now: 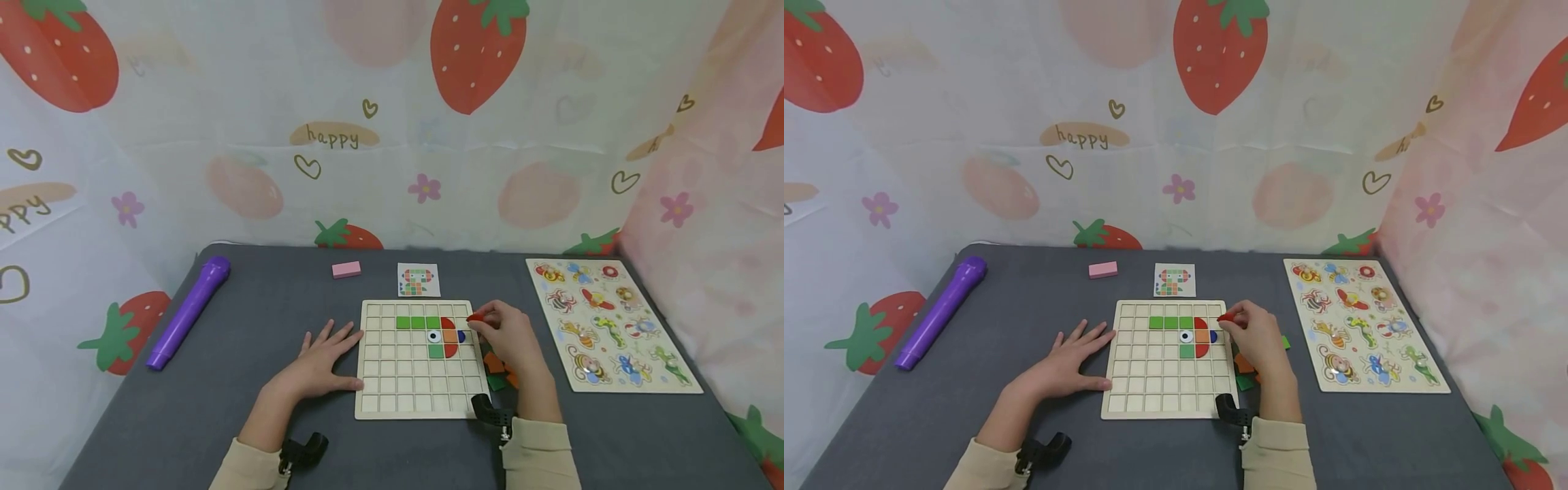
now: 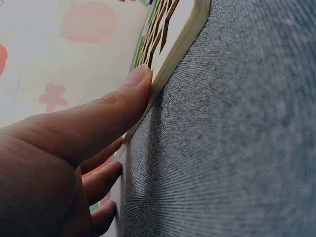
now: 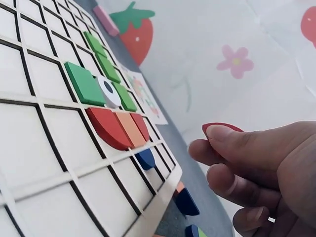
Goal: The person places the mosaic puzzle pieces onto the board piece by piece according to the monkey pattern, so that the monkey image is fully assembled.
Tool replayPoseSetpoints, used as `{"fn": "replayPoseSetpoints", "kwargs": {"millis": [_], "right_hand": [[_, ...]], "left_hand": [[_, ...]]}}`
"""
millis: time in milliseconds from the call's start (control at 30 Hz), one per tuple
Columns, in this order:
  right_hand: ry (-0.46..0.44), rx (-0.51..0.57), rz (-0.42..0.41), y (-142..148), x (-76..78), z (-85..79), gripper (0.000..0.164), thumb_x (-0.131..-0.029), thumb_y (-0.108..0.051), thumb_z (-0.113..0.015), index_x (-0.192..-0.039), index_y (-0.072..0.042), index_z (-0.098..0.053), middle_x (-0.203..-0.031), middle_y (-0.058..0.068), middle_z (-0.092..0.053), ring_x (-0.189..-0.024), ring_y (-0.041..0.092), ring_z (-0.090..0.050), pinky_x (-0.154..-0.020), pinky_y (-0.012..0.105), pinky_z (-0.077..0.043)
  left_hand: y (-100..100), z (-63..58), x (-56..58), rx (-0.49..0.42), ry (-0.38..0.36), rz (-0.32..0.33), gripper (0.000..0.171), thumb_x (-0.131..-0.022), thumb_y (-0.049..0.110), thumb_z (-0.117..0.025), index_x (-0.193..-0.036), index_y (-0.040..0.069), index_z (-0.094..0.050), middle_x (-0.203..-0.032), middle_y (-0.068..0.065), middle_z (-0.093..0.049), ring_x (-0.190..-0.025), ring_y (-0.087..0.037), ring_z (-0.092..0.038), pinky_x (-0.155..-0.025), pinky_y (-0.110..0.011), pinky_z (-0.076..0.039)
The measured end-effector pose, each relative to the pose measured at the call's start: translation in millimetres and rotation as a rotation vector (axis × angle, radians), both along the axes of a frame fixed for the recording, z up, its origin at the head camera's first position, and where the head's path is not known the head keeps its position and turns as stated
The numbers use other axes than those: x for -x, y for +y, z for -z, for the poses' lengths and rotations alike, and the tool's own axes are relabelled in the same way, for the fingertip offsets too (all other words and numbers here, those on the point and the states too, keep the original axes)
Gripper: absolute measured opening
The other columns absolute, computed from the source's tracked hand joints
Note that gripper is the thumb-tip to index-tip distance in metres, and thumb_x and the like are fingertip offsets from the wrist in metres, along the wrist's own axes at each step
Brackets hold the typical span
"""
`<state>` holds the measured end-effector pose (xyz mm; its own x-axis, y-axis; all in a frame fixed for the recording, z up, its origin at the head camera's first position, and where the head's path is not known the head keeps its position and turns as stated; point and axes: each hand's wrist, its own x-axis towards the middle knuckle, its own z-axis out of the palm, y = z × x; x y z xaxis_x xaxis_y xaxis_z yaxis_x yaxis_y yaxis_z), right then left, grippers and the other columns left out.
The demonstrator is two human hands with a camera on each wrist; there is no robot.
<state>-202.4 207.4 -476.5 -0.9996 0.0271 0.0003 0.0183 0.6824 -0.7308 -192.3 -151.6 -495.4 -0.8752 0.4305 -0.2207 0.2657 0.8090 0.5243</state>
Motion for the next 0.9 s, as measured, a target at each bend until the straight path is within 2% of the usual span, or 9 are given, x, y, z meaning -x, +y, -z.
{"fn": "replayPoseSetpoints", "kwargs": {"millis": [267,400,567,900], "right_hand": [[0.047,-0.007,-0.050,-16.4,1.1,0.5,0.014,-0.095,-0.026,-0.073,-0.102,-0.014,-0.073,-0.097,0.004,-0.073,-0.081,0.020,-0.065,-0.067,0.033,-0.052],[0.065,0.033,-0.071,-28.9,2.1,-3.8,0.015,-0.095,-0.029,-0.072,-0.102,-0.017,-0.076,-0.094,0.003,-0.071,-0.081,0.021,-0.060,-0.064,0.032,-0.048],[0.065,0.105,-0.061,-49.6,3.6,-6.6,0.017,-0.094,-0.029,-0.073,-0.106,-0.016,-0.075,-0.095,0.001,-0.072,-0.086,0.020,-0.061,-0.067,0.032,-0.050],[0.097,0.166,-0.066,-93.6,11.2,11.3,0.012,-0.093,-0.023,-0.074,-0.101,-0.014,-0.076,-0.090,0.001,-0.075,-0.078,0.014,-0.065,-0.068,0.031,-0.052]], "left_hand": [[0.0,-0.4,-0.6,-0.007,-0.001,-0.002,0.096,-0.080,0.053,-0.081,-0.159,0.021,-0.036,-0.168,-0.008,-0.025,-0.157,-0.040,-0.002,-0.120,-0.069,0.003],[0.4,-0.2,-0.4,-0.004,-0.001,-0.004,0.096,-0.080,0.054,-0.081,-0.159,0.022,-0.036,-0.168,-0.008,-0.025,-0.157,-0.040,-0.002,-0.120,-0.069,0.003],[-0.6,0.5,0.0,-0.004,-0.003,-0.004,0.096,-0.080,0.054,-0.080,-0.159,0.022,-0.035,-0.168,-0.008,-0.024,-0.157,-0.040,-0.002,-0.119,-0.069,0.003],[-1.6,0.9,0.5,-0.010,-0.008,-0.004,0.096,-0.080,0.054,-0.080,-0.159,0.023,-0.035,-0.168,-0.007,-0.024,-0.157,-0.039,-0.002,-0.119,-0.069,0.003]]}}
